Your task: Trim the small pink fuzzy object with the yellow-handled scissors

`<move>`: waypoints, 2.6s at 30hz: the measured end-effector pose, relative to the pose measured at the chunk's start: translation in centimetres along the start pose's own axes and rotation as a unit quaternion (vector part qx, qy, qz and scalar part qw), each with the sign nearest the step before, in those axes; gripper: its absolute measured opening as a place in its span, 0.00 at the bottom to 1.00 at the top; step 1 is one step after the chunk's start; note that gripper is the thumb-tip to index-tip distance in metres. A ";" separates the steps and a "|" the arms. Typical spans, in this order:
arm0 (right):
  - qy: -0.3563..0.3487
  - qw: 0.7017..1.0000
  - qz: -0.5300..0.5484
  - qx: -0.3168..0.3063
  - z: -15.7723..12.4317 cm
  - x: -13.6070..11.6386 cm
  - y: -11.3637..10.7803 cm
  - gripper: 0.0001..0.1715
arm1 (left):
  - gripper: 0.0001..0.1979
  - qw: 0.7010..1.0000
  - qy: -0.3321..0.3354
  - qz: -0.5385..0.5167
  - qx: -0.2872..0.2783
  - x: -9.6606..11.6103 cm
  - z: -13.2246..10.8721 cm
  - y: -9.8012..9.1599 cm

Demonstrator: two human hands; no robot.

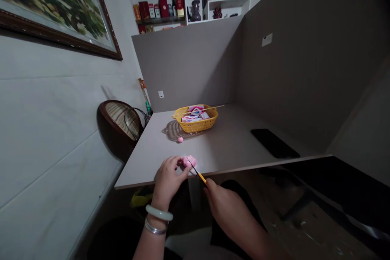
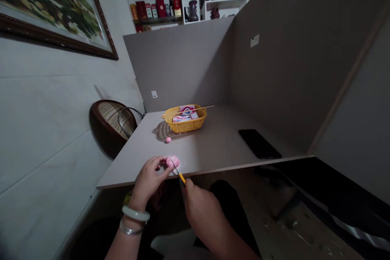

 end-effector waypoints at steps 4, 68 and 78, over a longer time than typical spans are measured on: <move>0.009 1.000 -0.010 -0.006 -0.3 0.3 -0.3 0.12 | 0.14 1.000 0.005 0.002 0.003 0.2 0.0 0.0; 0.007 1.000 -0.016 -0.021 0.5 0.2 0.7 0.13 | 0.13 1.000 0.002 0.023 0.001 -0.5 0.0 0.6; 0.008 1.000 -0.006 -0.006 -0.4 -0.1 0.1 0.14 | 0.12 0.999 0.012 0.031 0.025 -0.4 -0.1 0.5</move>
Point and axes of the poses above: each hand's wrist, its own z-axis towards the middle knuckle, its own y-axis out of the palm, x = y × z, the point moved 4 cm from there along z, towards the middle knuckle, and after that the axes turned 14 degrees about x, right-handed, at the moved point
